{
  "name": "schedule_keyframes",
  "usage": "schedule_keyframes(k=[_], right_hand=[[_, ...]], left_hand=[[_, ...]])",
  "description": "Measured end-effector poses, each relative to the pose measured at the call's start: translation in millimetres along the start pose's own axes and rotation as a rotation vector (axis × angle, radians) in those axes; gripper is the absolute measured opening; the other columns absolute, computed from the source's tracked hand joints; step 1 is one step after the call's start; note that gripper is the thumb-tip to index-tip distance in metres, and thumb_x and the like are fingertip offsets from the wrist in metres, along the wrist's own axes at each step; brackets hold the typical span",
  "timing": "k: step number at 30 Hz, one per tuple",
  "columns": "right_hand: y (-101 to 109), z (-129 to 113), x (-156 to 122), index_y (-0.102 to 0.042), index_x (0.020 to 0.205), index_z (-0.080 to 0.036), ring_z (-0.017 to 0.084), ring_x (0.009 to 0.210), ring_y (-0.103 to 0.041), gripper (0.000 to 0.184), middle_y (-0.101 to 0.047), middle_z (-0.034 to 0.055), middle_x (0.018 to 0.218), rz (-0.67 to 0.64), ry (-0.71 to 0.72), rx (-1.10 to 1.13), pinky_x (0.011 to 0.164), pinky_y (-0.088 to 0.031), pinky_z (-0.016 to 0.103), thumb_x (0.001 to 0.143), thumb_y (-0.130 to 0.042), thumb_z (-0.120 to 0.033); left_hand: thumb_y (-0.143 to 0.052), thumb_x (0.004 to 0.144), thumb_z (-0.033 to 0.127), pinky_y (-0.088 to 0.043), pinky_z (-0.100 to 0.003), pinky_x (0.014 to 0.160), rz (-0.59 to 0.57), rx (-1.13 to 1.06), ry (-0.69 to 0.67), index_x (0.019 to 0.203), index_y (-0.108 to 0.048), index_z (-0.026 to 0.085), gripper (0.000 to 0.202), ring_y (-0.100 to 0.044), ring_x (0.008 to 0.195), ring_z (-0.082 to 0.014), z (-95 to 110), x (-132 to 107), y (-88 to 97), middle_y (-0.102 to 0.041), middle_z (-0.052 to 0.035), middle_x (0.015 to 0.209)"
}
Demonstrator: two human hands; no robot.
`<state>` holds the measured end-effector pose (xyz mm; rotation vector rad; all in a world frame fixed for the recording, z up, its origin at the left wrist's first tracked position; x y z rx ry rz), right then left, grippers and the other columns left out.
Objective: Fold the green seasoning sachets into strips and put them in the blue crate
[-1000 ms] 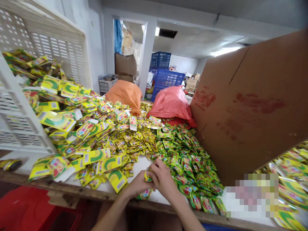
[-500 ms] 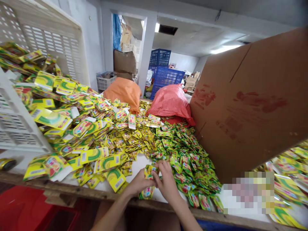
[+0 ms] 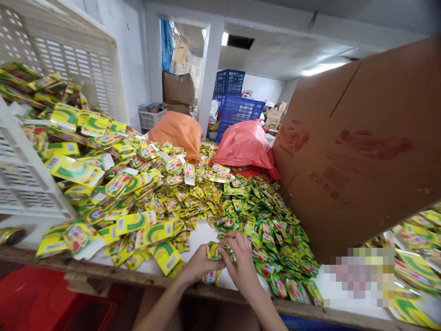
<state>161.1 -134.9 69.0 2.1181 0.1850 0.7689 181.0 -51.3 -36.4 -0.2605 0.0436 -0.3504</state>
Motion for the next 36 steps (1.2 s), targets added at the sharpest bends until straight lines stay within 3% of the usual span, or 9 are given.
schedule_keyframes(k=[4, 8, 13, 16, 22, 27, 30, 32, 36], right_hand=[[-2.3, -1.1, -5.4, -0.056, 0.097, -0.024, 0.024, 0.100, -0.044, 0.016, -0.051, 0.0065, 0.104, 0.029, 0.025, -0.036, 0.083, -0.036, 0.042, 0.085, -0.047, -0.018], [-16.6, -2.2, -6.9, -0.062, 0.083, -0.024, 0.027, 0.103, -0.043, 0.014, -0.053, 0.0075, 0.105, -0.046, 0.001, -0.071, 0.084, -0.036, 0.046, 0.084, -0.048, -0.021], [-31.2, 7.8, -14.7, -0.063, 0.087, -0.027, 0.027, 0.107, -0.044, 0.018, -0.054, 0.0064, 0.110, -0.124, -0.081, 0.055, 0.088, -0.036, 0.047, 0.087, -0.045, -0.027], [-35.6, 26.3, -26.1, -0.051, 0.104, -0.025, 0.022, 0.099, -0.051, 0.019, -0.056, 0.0061, 0.103, -0.042, -0.182, 0.327, 0.086, -0.042, 0.039, 0.086, -0.047, -0.030], [-46.5, 46.8, -43.0, -0.048, 0.099, -0.020, 0.018, 0.085, -0.058, 0.020, -0.058, 0.0056, 0.091, 0.136, -0.307, 0.586, 0.078, -0.047, 0.030, 0.085, -0.049, -0.034], [-46.3, 34.0, -31.8, -0.057, 0.099, -0.021, 0.018, 0.088, -0.058, 0.017, -0.062, 0.0054, 0.094, 0.064, -0.221, 0.545, 0.080, -0.046, 0.029, 0.086, -0.049, -0.028], [-48.8, 25.6, -22.8, -0.063, 0.091, -0.021, 0.019, 0.089, -0.057, 0.019, -0.063, 0.0050, 0.089, -0.008, -0.160, 0.517, 0.080, -0.045, 0.030, 0.087, -0.045, -0.027], [-50.6, 26.2, -19.8, -0.063, 0.089, -0.020, 0.019, 0.088, -0.057, 0.020, -0.062, 0.0053, 0.087, 0.000, -0.164, 0.521, 0.080, -0.045, 0.031, 0.087, -0.045, -0.028], [-49.8, 37.6, -23.6, -0.052, 0.111, -0.020, 0.018, 0.081, -0.057, 0.027, -0.059, 0.0040, 0.085, 0.121, -0.266, 0.564, 0.074, -0.046, 0.030, 0.086, -0.048, -0.029]], left_hand=[[-0.072, 0.059, 0.022, -0.039, -0.020, 0.066, -0.008, -0.019, 0.002, 0.086, -0.059, 0.009, 0.033, -0.047, 0.068, -0.0102, 2.7, -0.5, -3.3, -0.054, 0.0004, 0.073], [-0.070, 0.057, 0.016, -0.042, -0.024, 0.078, 0.065, 0.042, 0.007, 0.094, -0.059, 0.010, 0.039, -0.052, 0.081, -0.0152, 2.3, -2.0, 1.1, -0.059, -0.0019, 0.081], [-0.065, 0.062, 0.014, -0.042, -0.023, 0.078, 0.087, 0.016, -0.073, 0.109, -0.044, 0.015, 0.052, -0.053, 0.085, -0.0147, 7.2, -10.4, 7.2, -0.058, -0.0032, 0.092], [-0.064, 0.070, 0.022, -0.042, -0.022, 0.073, 0.120, -0.002, -0.067, 0.110, -0.034, 0.019, 0.050, -0.054, 0.082, -0.0131, 6.8, -16.5, 13.5, -0.058, -0.0013, 0.088], [-0.065, 0.071, 0.022, -0.042, -0.025, 0.079, 0.233, 0.054, -0.119, 0.113, -0.022, 0.025, 0.060, -0.056, 0.084, -0.0125, 8.5, -24.0, 22.2, -0.055, -0.0011, 0.096], [-0.055, 0.079, 0.031, -0.039, -0.020, 0.066, 0.233, 0.318, -0.110, 0.088, -0.045, 0.017, 0.020, -0.051, 0.072, -0.0115, 13.0, -32.4, 27.0, -0.052, 0.0012, 0.076], [-0.050, 0.082, 0.035, -0.036, -0.020, 0.060, 0.230, 0.443, -0.110, 0.075, -0.052, 0.015, 0.022, -0.047, 0.065, -0.0112, 19.3, -34.0, 30.7, -0.049, 0.0014, 0.066], [-0.050, 0.082, 0.033, -0.039, -0.021, 0.068, 0.255, 0.427, -0.151, 0.078, -0.054, 0.015, 0.019, -0.051, 0.074, -0.0130, 24.4, -34.0, 32.6, -0.054, -0.0009, 0.075], [-0.053, 0.081, 0.027, -0.042, -0.026, 0.084, 0.324, 0.233, -0.198, 0.106, -0.046, 0.019, 0.028, -0.055, 0.093, -0.0157, 24.8, -34.3, 36.2, -0.057, -0.0052, 0.102]])
Point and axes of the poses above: each hand's wrist, its own x-axis towards the middle knuckle, its own y-axis out of the back of the hand, z = x × y, the point moved 8 cm from there along x, towards the middle knuckle
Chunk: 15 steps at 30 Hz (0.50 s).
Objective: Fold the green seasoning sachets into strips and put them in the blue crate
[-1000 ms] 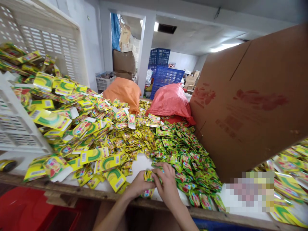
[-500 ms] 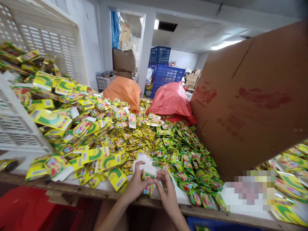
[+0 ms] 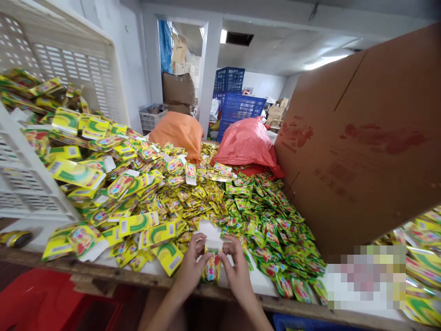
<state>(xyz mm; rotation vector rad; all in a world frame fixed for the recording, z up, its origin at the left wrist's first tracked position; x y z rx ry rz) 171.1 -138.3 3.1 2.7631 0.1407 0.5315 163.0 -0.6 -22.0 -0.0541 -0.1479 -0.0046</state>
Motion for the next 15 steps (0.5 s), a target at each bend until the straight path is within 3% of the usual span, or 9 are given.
schedule_keyframes(k=[4, 7, 15], right_hand=[[-3.7, -10.7, -5.4, -0.060, 0.099, -0.022, 0.018, 0.092, -0.056, 0.017, -0.061, 0.0045, 0.094, -0.079, 0.069, -0.023, 0.082, -0.044, 0.030, 0.086, -0.049, -0.025], [-2.9, -16.2, -7.4, -0.062, 0.094, -0.023, 0.019, 0.094, -0.056, 0.014, -0.062, 0.0044, 0.096, -0.093, 0.060, -0.021, 0.082, -0.043, 0.030, 0.085, -0.051, -0.026], [-3.2, -13.3, 1.7, -0.061, 0.089, -0.019, 0.016, 0.069, -0.055, 0.016, -0.062, 0.0014, 0.078, -0.084, -0.009, -0.112, 0.067, -0.042, 0.026, 0.086, -0.049, -0.029]], left_hand=[[-0.053, 0.081, 0.029, -0.042, -0.027, 0.088, -0.056, 0.089, -0.042, 0.090, -0.058, 0.015, 0.017, -0.055, 0.097, -0.0176, 4.9, -2.3, -4.9, -0.060, -0.0076, 0.101], [-0.054, 0.081, 0.030, -0.042, -0.027, 0.089, -0.034, 0.129, -0.043, 0.087, -0.060, 0.015, 0.018, -0.056, 0.098, -0.0175, 10.4, -4.4, -2.5, -0.061, -0.0075, 0.102], [-0.053, 0.080, 0.028, -0.043, -0.023, 0.074, 0.021, 0.240, -0.002, 0.087, -0.059, 0.016, 0.016, -0.057, 0.079, -0.0149, 16.4, 0.8, -3.1, -0.062, -0.0030, 0.083]])
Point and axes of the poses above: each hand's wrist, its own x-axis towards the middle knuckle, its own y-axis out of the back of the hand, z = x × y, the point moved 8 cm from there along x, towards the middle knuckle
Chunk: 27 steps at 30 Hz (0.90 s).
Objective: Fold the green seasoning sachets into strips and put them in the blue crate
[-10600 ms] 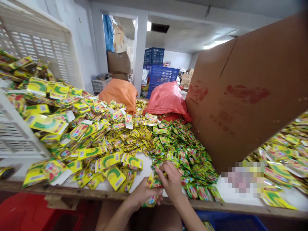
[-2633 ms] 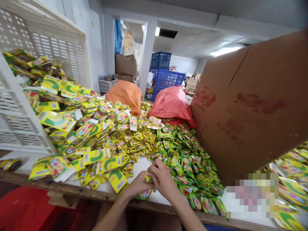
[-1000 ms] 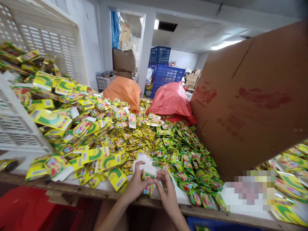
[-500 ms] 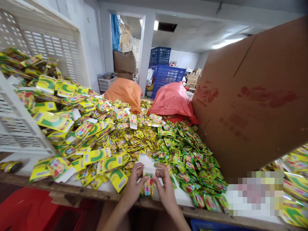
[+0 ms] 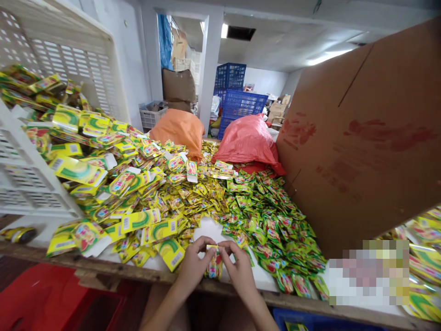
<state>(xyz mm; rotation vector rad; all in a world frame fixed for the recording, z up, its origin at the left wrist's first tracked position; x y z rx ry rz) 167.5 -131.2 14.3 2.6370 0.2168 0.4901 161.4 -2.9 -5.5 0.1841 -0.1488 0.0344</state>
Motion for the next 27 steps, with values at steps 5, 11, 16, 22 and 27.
schedule_keyframes(k=[5, 11, 16, 22, 27], right_hand=[[4.6, -2.6, 2.0, -0.060, 0.087, -0.019, 0.015, 0.073, -0.056, 0.015, -0.062, 0.0014, 0.080, -0.002, -0.005, 0.015, 0.068, -0.041, 0.024, 0.086, -0.048, -0.029], [-5.1, 8.3, -18.8, -0.058, 0.096, -0.021, 0.017, 0.092, -0.056, 0.016, -0.062, 0.0036, 0.095, -0.009, 0.007, 0.087, 0.082, -0.041, 0.026, 0.086, -0.049, -0.029], [-0.7, 0.6, -25.5, -0.057, 0.098, -0.021, 0.019, 0.094, -0.056, 0.020, -0.062, 0.0056, 0.097, 0.028, 0.003, 0.093, 0.083, -0.043, 0.028, 0.088, -0.043, -0.031], [127.8, 19.9, -50.9, -0.064, 0.085, -0.026, 0.024, 0.084, -0.060, 0.025, -0.066, 0.0058, 0.089, -0.036, -0.119, -0.390, 0.075, -0.047, 0.034, 0.082, -0.044, -0.041], [180.3, 61.3, -73.7, -0.068, 0.080, -0.026, 0.027, 0.082, -0.063, 0.030, -0.068, 0.0085, 0.087, -0.064, -0.226, -0.603, 0.075, -0.050, 0.038, 0.074, -0.049, -0.049]], left_hand=[[-0.053, 0.081, 0.033, -0.042, -0.023, 0.071, 0.004, -0.002, -0.014, 0.084, -0.060, 0.015, 0.019, -0.056, 0.076, -0.0146, -1.8, 3.6, -1.6, -0.061, -0.0022, 0.078], [-0.057, 0.079, 0.034, -0.044, -0.024, 0.076, -0.084, -0.093, -0.003, 0.086, -0.065, 0.016, 0.021, -0.058, 0.083, -0.0162, -11.1, -3.9, -0.8, -0.064, -0.0044, 0.086], [-0.056, 0.080, 0.033, -0.045, -0.025, 0.078, -0.126, -0.058, -0.016, 0.104, -0.061, 0.019, 0.028, -0.058, 0.089, -0.0157, -12.9, -13.7, 1.6, -0.063, -0.0055, 0.098], [-0.048, 0.084, 0.030, -0.041, -0.029, 0.089, 0.073, 0.239, -0.128, 0.100, -0.059, 0.023, 0.020, -0.053, 0.099, -0.0154, -6.8, -28.0, 42.0, -0.057, -0.0041, 0.106], [-0.045, 0.085, 0.025, -0.038, -0.032, 0.094, 0.337, 0.562, -0.272, 0.101, -0.056, 0.023, 0.020, -0.049, 0.105, -0.0176, 17.4, -33.2, 91.8, -0.055, -0.0041, 0.106]])
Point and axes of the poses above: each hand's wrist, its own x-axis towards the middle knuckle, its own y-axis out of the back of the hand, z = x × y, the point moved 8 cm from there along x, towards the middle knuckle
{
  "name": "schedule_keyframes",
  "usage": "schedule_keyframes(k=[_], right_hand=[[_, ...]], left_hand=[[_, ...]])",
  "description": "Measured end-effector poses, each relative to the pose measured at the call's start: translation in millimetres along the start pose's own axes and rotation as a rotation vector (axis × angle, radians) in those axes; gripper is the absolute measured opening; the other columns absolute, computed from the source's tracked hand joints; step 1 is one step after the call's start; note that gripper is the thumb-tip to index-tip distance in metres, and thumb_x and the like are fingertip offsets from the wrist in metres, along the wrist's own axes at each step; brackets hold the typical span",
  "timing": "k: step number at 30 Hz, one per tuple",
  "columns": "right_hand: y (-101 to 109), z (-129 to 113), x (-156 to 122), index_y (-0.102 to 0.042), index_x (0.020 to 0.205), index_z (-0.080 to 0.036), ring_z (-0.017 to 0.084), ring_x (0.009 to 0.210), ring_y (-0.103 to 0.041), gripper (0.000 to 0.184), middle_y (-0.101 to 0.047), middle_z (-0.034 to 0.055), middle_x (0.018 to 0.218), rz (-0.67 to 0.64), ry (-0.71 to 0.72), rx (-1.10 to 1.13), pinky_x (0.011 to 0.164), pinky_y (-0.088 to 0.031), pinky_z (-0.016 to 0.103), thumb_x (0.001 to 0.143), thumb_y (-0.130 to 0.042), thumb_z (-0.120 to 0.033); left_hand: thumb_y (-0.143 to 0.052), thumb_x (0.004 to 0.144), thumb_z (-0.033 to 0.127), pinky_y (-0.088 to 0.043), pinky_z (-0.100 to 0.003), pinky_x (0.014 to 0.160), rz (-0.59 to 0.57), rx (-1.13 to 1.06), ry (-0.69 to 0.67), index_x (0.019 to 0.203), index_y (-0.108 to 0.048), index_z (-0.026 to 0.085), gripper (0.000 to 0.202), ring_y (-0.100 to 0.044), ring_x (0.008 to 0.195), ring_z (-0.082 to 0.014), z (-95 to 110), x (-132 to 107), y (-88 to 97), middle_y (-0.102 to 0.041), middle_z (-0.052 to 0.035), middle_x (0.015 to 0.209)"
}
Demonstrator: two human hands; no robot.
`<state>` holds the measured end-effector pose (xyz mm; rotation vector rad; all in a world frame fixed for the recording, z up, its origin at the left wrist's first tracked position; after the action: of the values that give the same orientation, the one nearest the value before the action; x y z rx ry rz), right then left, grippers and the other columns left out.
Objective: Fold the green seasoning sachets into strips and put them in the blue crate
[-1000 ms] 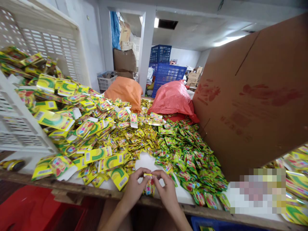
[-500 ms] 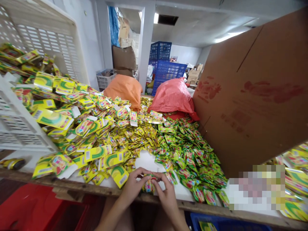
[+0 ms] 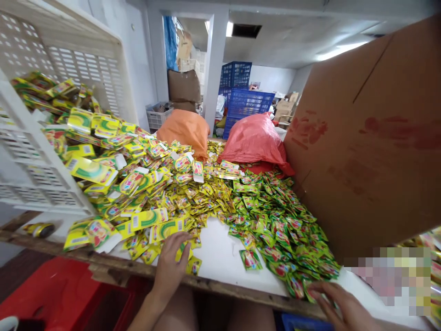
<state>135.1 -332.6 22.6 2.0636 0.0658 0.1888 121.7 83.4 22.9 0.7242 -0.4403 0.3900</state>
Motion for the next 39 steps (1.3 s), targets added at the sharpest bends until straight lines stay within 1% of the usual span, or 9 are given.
schedule_keyframes(k=[3, 9, 14, 19, 24, 27, 31, 34, 39], right_hand=[[-42.9, -36.1, 6.3, -0.066, 0.089, -0.024, 0.024, 0.091, -0.062, 0.032, -0.067, 0.0084, 0.095, -0.118, 0.058, 0.192, 0.079, -0.050, 0.032, 0.077, -0.049, -0.048], [-105.1, -131.1, 23.1, -0.062, 0.089, -0.019, 0.022, 0.087, -0.060, 0.030, -0.066, 0.0079, 0.090, -0.193, 0.117, 0.554, 0.081, -0.046, 0.031, 0.080, -0.049, -0.044], [-127.9, -161.0, 25.6, -0.056, 0.099, -0.019, 0.017, 0.071, -0.057, 0.036, -0.061, 0.0052, 0.084, -0.163, 0.001, 0.883, 0.069, -0.047, 0.030, 0.081, -0.050, -0.049], [-142.8, -163.4, 18.6, -0.054, 0.095, -0.018, 0.010, 0.053, -0.050, 0.035, -0.057, -0.0004, 0.069, -0.196, -0.122, 1.281, 0.049, -0.039, 0.021, 0.077, -0.059, -0.048], [-159.5, -163.1, 0.4, -0.055, 0.087, -0.016, 0.013, 0.051, -0.053, 0.040, -0.059, 0.0019, 0.066, -0.289, -0.278, 1.550, 0.046, -0.039, 0.023, 0.075, -0.057, -0.054], [-160.7, -164.0, 10.7, -0.058, 0.085, -0.015, 0.015, 0.047, -0.053, 0.051, -0.058, 0.0034, 0.059, -0.394, -0.164, 1.196, 0.045, -0.041, 0.026, 0.083, -0.035, -0.060], [-109.2, -123.0, 67.7, -0.062, 0.086, -0.015, 0.021, 0.076, -0.060, 0.038, -0.065, 0.0101, 0.083, 0.019, -0.024, 0.245, 0.070, -0.045, 0.032, 0.088, -0.033, -0.039], [-90.6, -94.7, 101.8, -0.062, 0.081, -0.011, 0.031, 0.093, -0.055, 0.024, -0.063, 0.0193, 0.091, 0.116, -0.095, 0.013, 0.083, -0.038, 0.042, 0.080, -0.047, -0.029], [-102.4, -90.2, 118.2, -0.060, 0.082, -0.007, 0.037, 0.098, -0.051, 0.022, -0.059, 0.0261, 0.095, 0.110, -0.131, -0.182, 0.083, -0.034, 0.044, 0.068, -0.063, -0.024]], left_hand=[[-0.049, 0.080, 0.022, -0.032, -0.040, 0.099, 0.016, 0.249, -0.003, 0.119, -0.045, 0.022, 0.039, -0.041, 0.115, -0.0225, -16.9, 11.9, 17.4, -0.050, -0.0066, 0.119], [-0.055, 0.073, 0.020, -0.023, -0.049, 0.101, -0.285, 0.441, 0.034, 0.128, -0.034, 0.022, 0.059, -0.041, 0.117, -0.0258, -63.8, 33.3, 13.8, -0.050, -0.0080, 0.123], [-0.060, 0.071, 0.027, -0.023, -0.047, 0.102, -0.259, 0.325, -0.165, 0.120, -0.039, 0.019, 0.054, -0.041, 0.114, -0.0261, -4.3, 32.1, 2.8, -0.050, -0.0097, 0.119], [-0.056, 0.072, 0.014, -0.010, -0.048, 0.110, -0.488, 0.077, -0.463, 0.124, -0.035, 0.028, 0.057, -0.039, 0.118, -0.0202, 82.1, -10.2, -33.1, -0.050, -0.0029, 0.120], [-0.067, 0.068, 0.038, -0.034, -0.046, 0.101, -0.204, -0.478, 0.049, 0.133, -0.021, 0.022, 0.082, -0.032, 0.125, -0.0293, 55.1, -14.7, -35.8, -0.030, -0.0132, 0.138], [-0.062, 0.072, 0.042, -0.049, -0.036, 0.078, -0.406, -0.881, 0.358, 0.120, -0.041, 0.018, 0.059, -0.057, 0.096, -0.0254, 39.6, -26.9, -71.5, -0.053, -0.0137, 0.117], [-0.064, 0.070, 0.039, -0.046, -0.028, 0.071, -0.232, -0.995, 0.538, 0.100, -0.053, 0.014, 0.041, -0.057, 0.077, -0.0171, 17.1, -24.0, -79.6, -0.061, -0.0057, 0.082], [-0.064, 0.069, 0.040, -0.044, -0.026, 0.070, -0.184, -0.959, 0.559, 0.098, -0.054, 0.014, 0.041, -0.055, 0.075, -0.0154, 5.6, -21.2, -82.7, -0.058, -0.0038, 0.079], [-0.059, 0.073, 0.043, -0.040, -0.026, 0.072, -0.265, -0.858, 0.470, 0.105, -0.051, 0.016, 0.042, -0.051, 0.076, -0.0142, 2.1, -20.5, -87.8, -0.054, -0.0022, 0.082]])
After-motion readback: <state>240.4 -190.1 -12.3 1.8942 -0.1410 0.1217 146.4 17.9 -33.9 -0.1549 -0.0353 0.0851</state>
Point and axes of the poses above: each hand's wrist, its own x-axis towards the middle knuckle, its own y-axis out of the back of the hand, z = x × y, the point moved 8 cm from there along x, towards the middle knuckle
